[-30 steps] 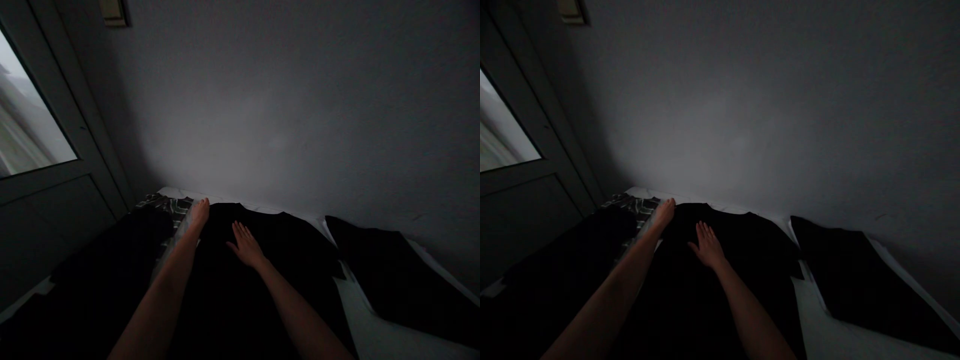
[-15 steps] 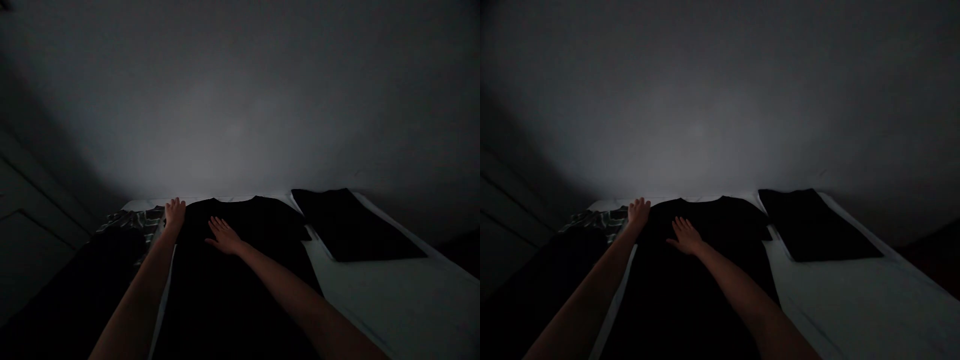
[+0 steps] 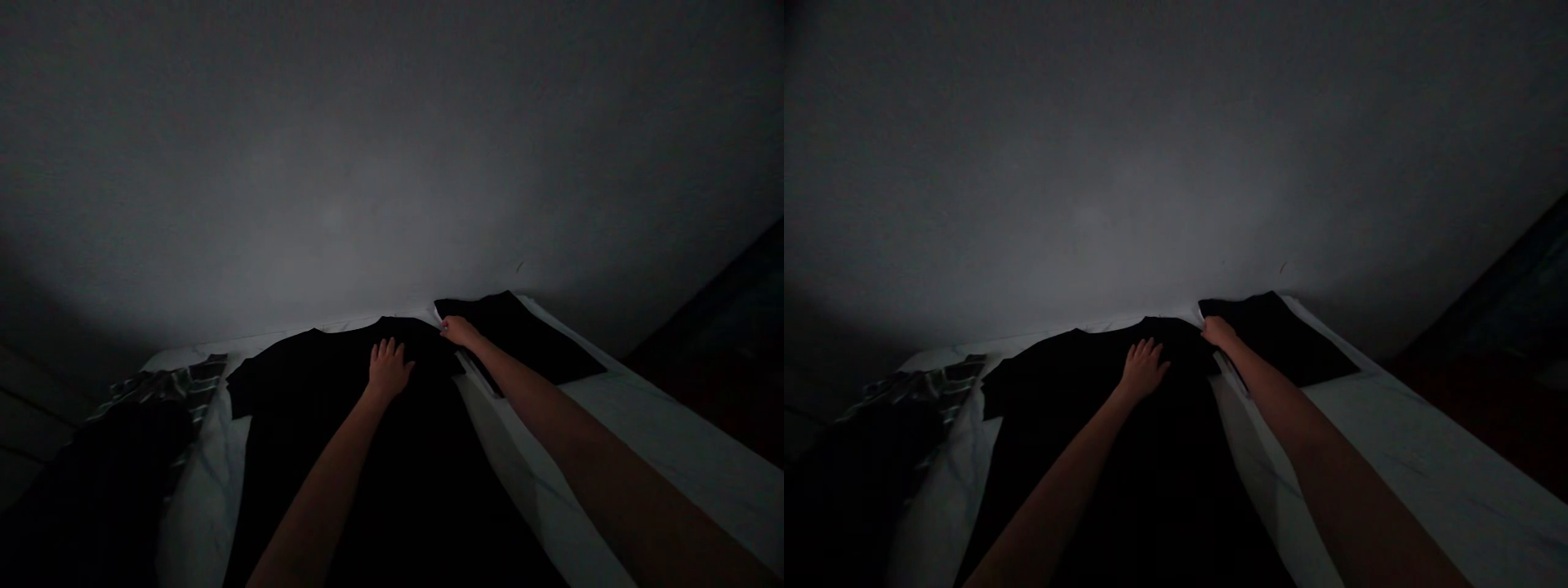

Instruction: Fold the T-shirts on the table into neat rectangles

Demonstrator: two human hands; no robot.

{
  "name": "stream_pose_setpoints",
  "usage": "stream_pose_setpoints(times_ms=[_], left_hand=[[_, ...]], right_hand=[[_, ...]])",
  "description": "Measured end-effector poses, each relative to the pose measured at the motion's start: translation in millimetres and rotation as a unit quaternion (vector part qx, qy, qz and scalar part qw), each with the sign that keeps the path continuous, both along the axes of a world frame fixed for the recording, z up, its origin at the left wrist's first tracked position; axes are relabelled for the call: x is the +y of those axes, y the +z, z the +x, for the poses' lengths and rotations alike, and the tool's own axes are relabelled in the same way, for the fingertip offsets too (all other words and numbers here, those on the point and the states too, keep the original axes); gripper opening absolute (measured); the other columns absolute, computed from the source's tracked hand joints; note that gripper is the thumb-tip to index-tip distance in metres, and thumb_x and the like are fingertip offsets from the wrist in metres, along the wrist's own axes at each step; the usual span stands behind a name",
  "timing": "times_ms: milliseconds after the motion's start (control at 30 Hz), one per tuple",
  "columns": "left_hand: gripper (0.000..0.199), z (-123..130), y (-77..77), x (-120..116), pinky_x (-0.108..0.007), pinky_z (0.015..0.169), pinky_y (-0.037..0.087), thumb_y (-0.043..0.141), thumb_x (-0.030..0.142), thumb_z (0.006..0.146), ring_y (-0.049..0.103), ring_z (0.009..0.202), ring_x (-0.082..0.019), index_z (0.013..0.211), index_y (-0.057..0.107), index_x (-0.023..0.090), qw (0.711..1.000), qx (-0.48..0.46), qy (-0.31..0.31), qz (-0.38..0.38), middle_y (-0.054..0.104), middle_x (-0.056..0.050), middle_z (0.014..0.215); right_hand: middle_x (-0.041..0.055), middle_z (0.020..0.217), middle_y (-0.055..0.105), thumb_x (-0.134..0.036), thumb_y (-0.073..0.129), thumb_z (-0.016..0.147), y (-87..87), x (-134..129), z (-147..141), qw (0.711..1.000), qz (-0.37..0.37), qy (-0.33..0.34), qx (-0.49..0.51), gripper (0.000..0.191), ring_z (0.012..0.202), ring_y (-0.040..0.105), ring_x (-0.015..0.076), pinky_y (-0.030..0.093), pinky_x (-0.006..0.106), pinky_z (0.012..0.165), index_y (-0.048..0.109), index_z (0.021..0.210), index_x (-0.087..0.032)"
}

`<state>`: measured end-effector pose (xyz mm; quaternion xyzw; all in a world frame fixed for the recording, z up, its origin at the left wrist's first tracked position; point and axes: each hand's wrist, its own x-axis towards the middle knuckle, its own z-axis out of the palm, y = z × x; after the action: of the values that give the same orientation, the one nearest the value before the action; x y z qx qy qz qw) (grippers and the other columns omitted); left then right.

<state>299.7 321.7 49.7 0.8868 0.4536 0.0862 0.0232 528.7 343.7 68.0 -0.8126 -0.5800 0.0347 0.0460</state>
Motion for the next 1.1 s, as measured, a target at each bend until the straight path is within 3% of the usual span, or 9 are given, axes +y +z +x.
stream_pose_setpoints(times_ms=[167, 367, 567, 633, 700, 767, 833, 967, 1100], left_hand=[[0.057, 48.0, -21.4, -17.4, -0.042, 0.12, 0.024, 0.035, 0.041, 0.101, 0.028, 0.147, -0.027, 0.148, 0.039, 0.01, 0.998, -0.009, -0.063, -0.014, 0.034, -0.012, 0.158], [0.058, 52.5, -45.9, -24.4, -0.052, 0.118, 0.026, 0.029, 0.052, 0.101, 0.029, 0.146, -0.031, 0.151, 0.037, 0.025, 0.995, -0.037, -0.086, 0.036, 0.031, -0.01, 0.159], [0.058, 50.7, -46.8, -24.9, -0.058, 0.116, 0.023, 0.027, 0.06, 0.098, 0.026, 0.147, -0.034, 0.15, 0.036, 0.036, 0.994, -0.049, -0.096, 0.027, 0.031, -0.008, 0.16], [0.059, 52.0, -46.6, -25.5, -0.059, 0.117, 0.022, 0.027, 0.061, 0.098, 0.025, 0.147, -0.034, 0.15, 0.037, 0.034, 0.994, -0.049, -0.096, 0.022, 0.031, -0.008, 0.159], [0.064, 53.2, -45.3, -26.2, -0.058, 0.117, 0.021, 0.027, 0.061, 0.098, 0.025, 0.147, -0.033, 0.151, 0.036, 0.027, 0.995, -0.046, -0.093, 0.012, 0.032, -0.01, 0.159], [0.069, 53.6, -42.6, -26.8, -0.057, 0.119, 0.019, 0.026, 0.06, 0.097, 0.026, 0.147, -0.033, 0.152, 0.035, 0.018, 0.995, -0.042, -0.09, -0.003, 0.035, -0.013, 0.157], [0.073, 52.8, -39.5, -27.4, -0.055, 0.12, 0.017, 0.024, 0.061, 0.097, 0.028, 0.146, -0.032, 0.151, 0.035, 0.012, 0.995, -0.04, -0.088, -0.014, 0.038, -0.015, 0.155], [0.077, 51.1, -37.9, -29.4, -0.053, 0.12, 0.018, 0.02, 0.062, 0.097, 0.023, 0.148, -0.031, 0.153, 0.03, 0.01, 0.994, -0.048, -0.097, -0.02, 0.032, -0.014, 0.158], [0.08, 56.3, -41.2, -30.4, -0.053, 0.12, 0.016, 0.02, 0.065, 0.096, 0.015, 0.15, -0.03, 0.154, 0.026, 0.01, 0.992, -0.068, -0.097, -0.039, 0.025, -0.013, 0.161]], right_hand=[[0.0083, 0.086, 0.076, -0.029, 0.072, 0.081, -11.7, 4.3, 13.4, 0.998, -0.05, 0.025, 0.015, 0.013, 0.086, 0.071, 0.0207, 0.048, 0.022, 0.069, 0.076, 0.08, -0.017], [0.0129, 0.113, 0.071, -0.031, 0.056, 0.094, -12.5, 7.9, 27.6, 0.999, 0.008, -0.031, -0.007, 0.027, 0.104, 0.067, 0.0232, 0.05, 0.029, 0.078, 0.065, 0.117, -0.019], [0.0217, 0.118, 0.066, -0.019, 0.051, 0.094, -13.9, 3.0, 25.0, 0.995, 0.037, -0.069, -0.054, 0.028, 0.112, 0.063, 0.0311, 0.048, 0.042, 0.09, 0.066, 0.117, -0.015], [0.0253, 0.127, 0.06, -0.017, 0.045, 0.095, -16.6, 8.7, 7.5, 0.994, 0.078, -0.032, -0.067, 0.034, 0.122, 0.057, 0.0332, 0.044, 0.046, 0.099, 0.064, 0.124, -0.012], [0.021, 0.137, 0.056, -0.02, 0.043, 0.096, -22.7, 19.4, -15.8, 0.991, 0.097, 0.081, -0.046, 0.04, 0.13, 0.05, 0.0303, 0.039, 0.045, 0.107, 0.059, 0.132, -0.015], [0.014, 0.148, 0.049, -0.027, 0.042, 0.098, -32.3, 32.8, -39.0, 0.976, 0.052, 0.211, 0.001, 0.045, 0.138, 0.042, 0.0261, 0.034, 0.044, 0.112, 0.052, 0.141, -0.02], [0.0095, 0.158, 0.035, -0.038, 0.039, 0.099, -43.3, 45.9, -56.2, 0.963, -0.012, 0.268, 0.031, 0.053, 0.146, 0.03, 0.0246, 0.027, 0.047, 0.117, 0.041, 0.149, -0.023], [0.0071, 0.163, 0.017, -0.047, 0.031, 0.1, -59.4, 62.9, -65.4, 0.973, -0.039, 0.228, 0.004, 0.063, 0.15, 0.014, 0.0236, 0.015, 0.049, 0.12, 0.021, 0.157, -0.024], [0.0066, 0.164, 0.012, -0.044, 0.026, 0.101, -59.2, 72.0, -60.7, 0.974, -0.076, 0.204, -0.057, 0.063, 0.15, 0.013, 0.0237, 0.016, 0.047, 0.12, 0.015, 0.158, -0.021]])
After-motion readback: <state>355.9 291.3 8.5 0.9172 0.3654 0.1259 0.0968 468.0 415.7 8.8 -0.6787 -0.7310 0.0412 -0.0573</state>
